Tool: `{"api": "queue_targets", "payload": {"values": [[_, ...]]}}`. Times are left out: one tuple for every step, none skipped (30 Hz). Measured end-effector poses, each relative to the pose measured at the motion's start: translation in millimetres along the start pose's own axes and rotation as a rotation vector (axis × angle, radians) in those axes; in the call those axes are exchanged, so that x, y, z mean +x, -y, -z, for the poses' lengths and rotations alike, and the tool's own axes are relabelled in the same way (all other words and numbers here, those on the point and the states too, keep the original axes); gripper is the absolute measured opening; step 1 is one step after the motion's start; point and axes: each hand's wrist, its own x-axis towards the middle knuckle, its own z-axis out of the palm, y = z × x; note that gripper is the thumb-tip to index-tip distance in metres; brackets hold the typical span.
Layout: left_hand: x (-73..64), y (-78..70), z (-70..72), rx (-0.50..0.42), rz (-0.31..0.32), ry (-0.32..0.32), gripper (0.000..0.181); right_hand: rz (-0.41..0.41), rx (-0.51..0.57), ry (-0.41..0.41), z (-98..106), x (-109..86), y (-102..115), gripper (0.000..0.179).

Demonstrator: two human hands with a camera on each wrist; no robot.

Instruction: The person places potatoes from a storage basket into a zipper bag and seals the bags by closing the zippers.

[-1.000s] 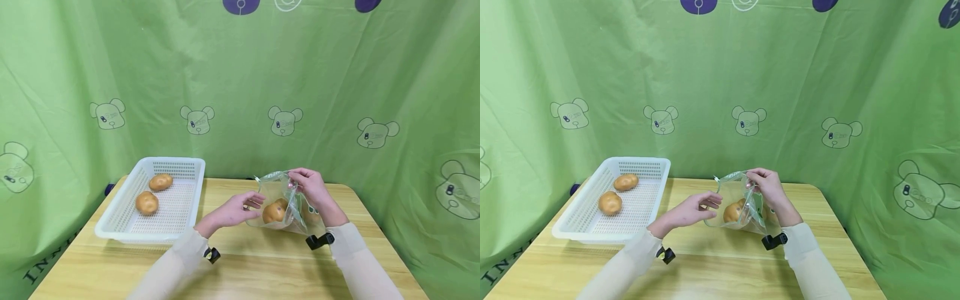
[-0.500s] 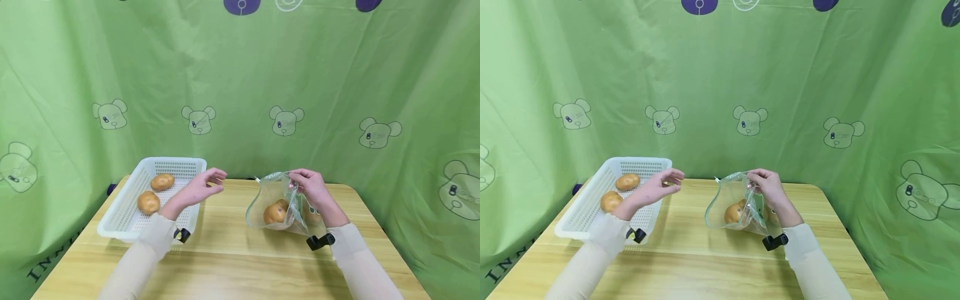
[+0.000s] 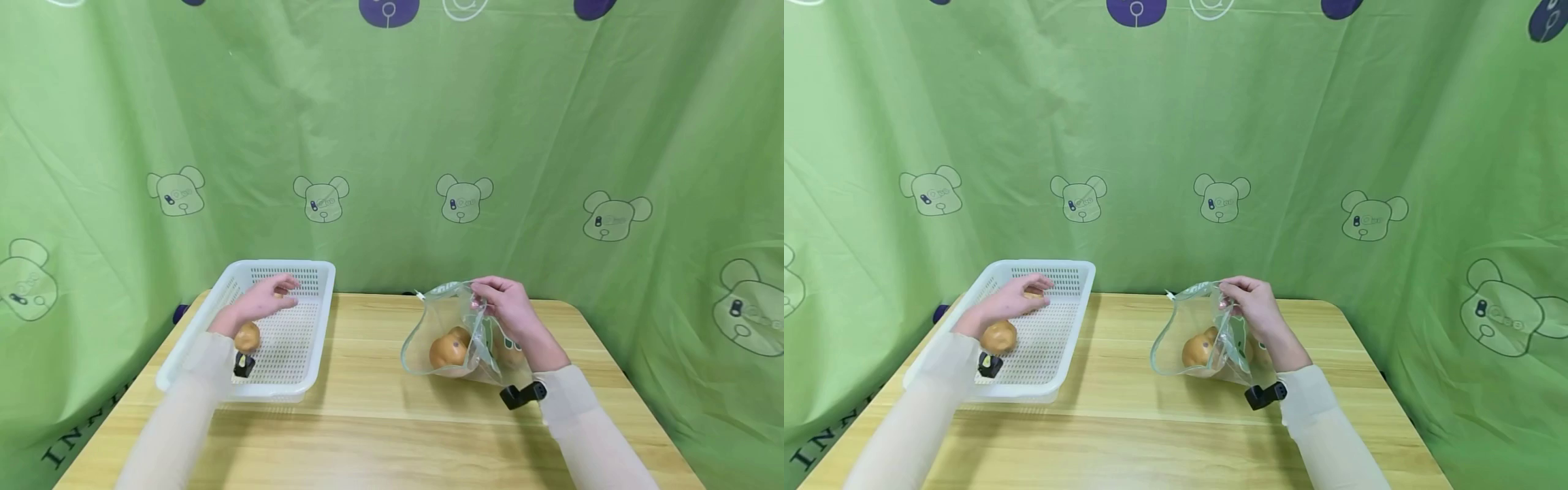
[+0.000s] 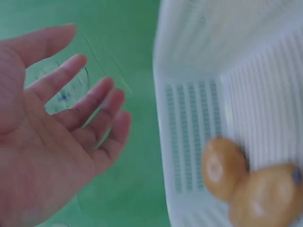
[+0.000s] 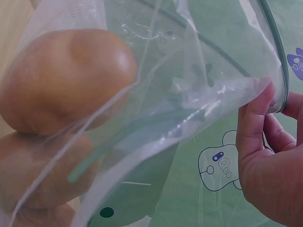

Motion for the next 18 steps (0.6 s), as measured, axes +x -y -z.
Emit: {"api": "queue_targets", "payload": {"values": [[-0.9, 5.7, 2.4, 0.015, 0.005, 0.006, 0.039, -0.001, 0.002, 0.001, 0, 0.0, 0, 0.013], [-1.8, 11.6, 4.8, 0.037, 0.011, 0.013, 0.038, -0.003, 0.004, 0.002, -1, 0.0, 1, 0.012], [-3.2, 17.5, 7.0, 0.05, 0.02, 0.02, 0.036, -0.004, 0.008, 0.003, -1, -0.1, 1, 0.012], [-4.3, 22.5, 8.9, 0.058, 0.028, 0.024, 0.036, -0.003, 0.007, 0.002, 0, -0.2, 1, 0.012], [-5.6, 27.9, 10.7, 0.063, 0.039, 0.031, 0.036, -0.003, 0.009, 0.0, 0, -0.4, 1, 0.012], [-7.5, 31.9, 12.4, 0.064, 0.054, 0.04, 0.037, -0.002, 0.011, 0.0, 0, -0.6, 1, 0.013], [-9.2, 35.9, 13.7, 0.065, 0.06, 0.047, 0.039, -0.002, 0.013, 0.0, 1, -0.5, 0, 0.014], [-10.8, 39.8, 14.7, 0.06, 0.074, 0.053, 0.04, -0.001, 0.013, -0.001, 1, -0.6, 0, 0.015], [-12.8, 42.8, 15.5, 0.05, 0.086, 0.054, 0.042, 0.0, 0.014, -0.001, 2, -0.7, 0, 0.016], [-14.4, 45.4, 16.3, 0.05, 0.095, 0.053, 0.044, 0.001, 0.014, -0.001, 2, -0.7, -1, 0.017], [-15.6, 48.0, 16.9, 0.049, 0.11, 0.057, 0.044, 0.002, 0.018, -0.001, 2, -0.5, -1, 0.017], [-16.6, 49.8, 17.1, 0.056, 0.119, 0.056, 0.045, 0.003, 0.018, -0.001, 3, -0.5, -1, 0.017], [-17.3, 51.8, 17.1, 0.063, 0.132, 0.055, 0.046, 0.006, 0.018, -0.002, 3, -0.3, -2, 0.016], [-17.8, 53.5, 16.9, 0.069, 0.155, 0.052, 0.046, 0.009, 0.017, -0.002, 3, -0.2, -2, 0.016], [-18.2, 54.7, 16.5, 0.085, 0.174, 0.049, 0.046, 0.011, 0.018, -0.001, 3, -0.3, -2, 0.016], [-18.2, 56.5, 16.1, 0.099, 0.194, 0.052, 0.047, 0.014, 0.017, 0.0, 4, -0.2, -2, 0.015], [-18.5, 57.9, 15.8, 0.113, 0.215, 0.055, 0.048, 0.015, 0.014, 0.002, 4, -0.3, -2, 0.015], [-18.7, 59.0, 15.5, 0.129, 0.229, 0.059, 0.05, 0.018, 0.01, 0.005, 4, -0.4, -2, 0.016]]}}
